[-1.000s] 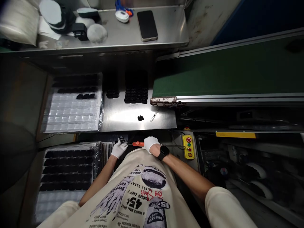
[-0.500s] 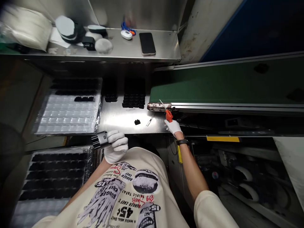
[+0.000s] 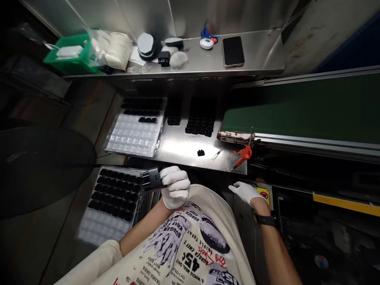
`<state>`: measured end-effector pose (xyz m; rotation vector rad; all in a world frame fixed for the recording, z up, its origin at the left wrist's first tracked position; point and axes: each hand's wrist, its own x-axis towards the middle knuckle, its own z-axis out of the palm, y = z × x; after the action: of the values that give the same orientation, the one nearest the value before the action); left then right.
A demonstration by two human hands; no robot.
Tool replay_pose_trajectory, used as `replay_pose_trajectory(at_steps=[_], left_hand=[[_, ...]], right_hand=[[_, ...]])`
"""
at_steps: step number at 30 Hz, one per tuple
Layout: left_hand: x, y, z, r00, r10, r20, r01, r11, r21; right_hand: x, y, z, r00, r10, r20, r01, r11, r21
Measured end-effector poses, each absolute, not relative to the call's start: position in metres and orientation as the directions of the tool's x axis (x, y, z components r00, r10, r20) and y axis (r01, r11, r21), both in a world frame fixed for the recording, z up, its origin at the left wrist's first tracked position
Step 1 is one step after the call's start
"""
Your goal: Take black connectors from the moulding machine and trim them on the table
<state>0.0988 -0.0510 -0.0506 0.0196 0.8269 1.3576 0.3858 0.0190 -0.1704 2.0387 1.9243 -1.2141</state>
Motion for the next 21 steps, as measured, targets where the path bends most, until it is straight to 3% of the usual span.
replay_pose_trajectory(at_steps=[3, 5, 6, 8, 9, 11, 13, 15, 18, 21], left_hand=[[0.098, -0.044, -0.052, 0.036, 0.883, -0.467, -0.823, 0.291, 0.487], [0.099, -0.038, -0.053, 0.041, 0.896, -0.442, -0.733, 0.328, 0.596], [0.099, -0.035, -0.054, 0.002, 0.898, -0.440, -0.648, 0.336, 0.684], [0.101, -0.034, -0.054, -0.136, 0.897, -0.421, -0.407, 0.336, 0.849], [0.102, -0.034, -0.053, -0.212, 0.901, -0.378, -0.273, 0.317, 0.908], [0.104, -0.038, -0.048, -0.298, 0.935, -0.190, -0.011, 0.196, 0.981], [0.103, -0.042, -0.042, -0.264, 0.960, 0.099, 0.191, -0.048, 0.980], [0.099, -0.044, -0.035, -0.134, 0.944, 0.303, 0.282, -0.257, 0.924], [0.090, -0.042, -0.029, 0.087, 0.916, 0.391, 0.267, -0.400, 0.877], [0.080, -0.040, -0.031, 0.194, 0.852, 0.486, 0.274, -0.523, 0.807]], right_hand=[[0.387, 0.013, -0.144, -0.085, 0.674, -0.734, 0.928, -0.214, -0.304], [0.387, 0.011, -0.109, 0.012, 0.707, -0.708, 0.937, -0.255, -0.238], [0.386, 0.009, -0.088, 0.063, 0.769, -0.636, 0.919, -0.293, -0.264], [0.379, 0.004, -0.047, 0.108, 0.914, -0.392, 0.835, -0.298, -0.463], [0.373, 0.000, -0.029, 0.102, 0.968, -0.231, 0.776, -0.223, -0.589], [0.360, -0.010, -0.003, 0.063, 0.996, 0.063, 0.646, 0.008, -0.763], [0.348, -0.018, 0.009, 0.029, 0.982, 0.189, 0.521, 0.146, -0.841], [0.340, -0.023, 0.009, -0.013, 0.990, 0.143, 0.373, 0.138, -0.918], [0.332, -0.026, 0.000, -0.187, 0.982, -0.023, 0.117, -0.001, -0.993], [0.324, -0.027, -0.010, -0.331, 0.938, -0.099, -0.059, -0.126, -0.990]])
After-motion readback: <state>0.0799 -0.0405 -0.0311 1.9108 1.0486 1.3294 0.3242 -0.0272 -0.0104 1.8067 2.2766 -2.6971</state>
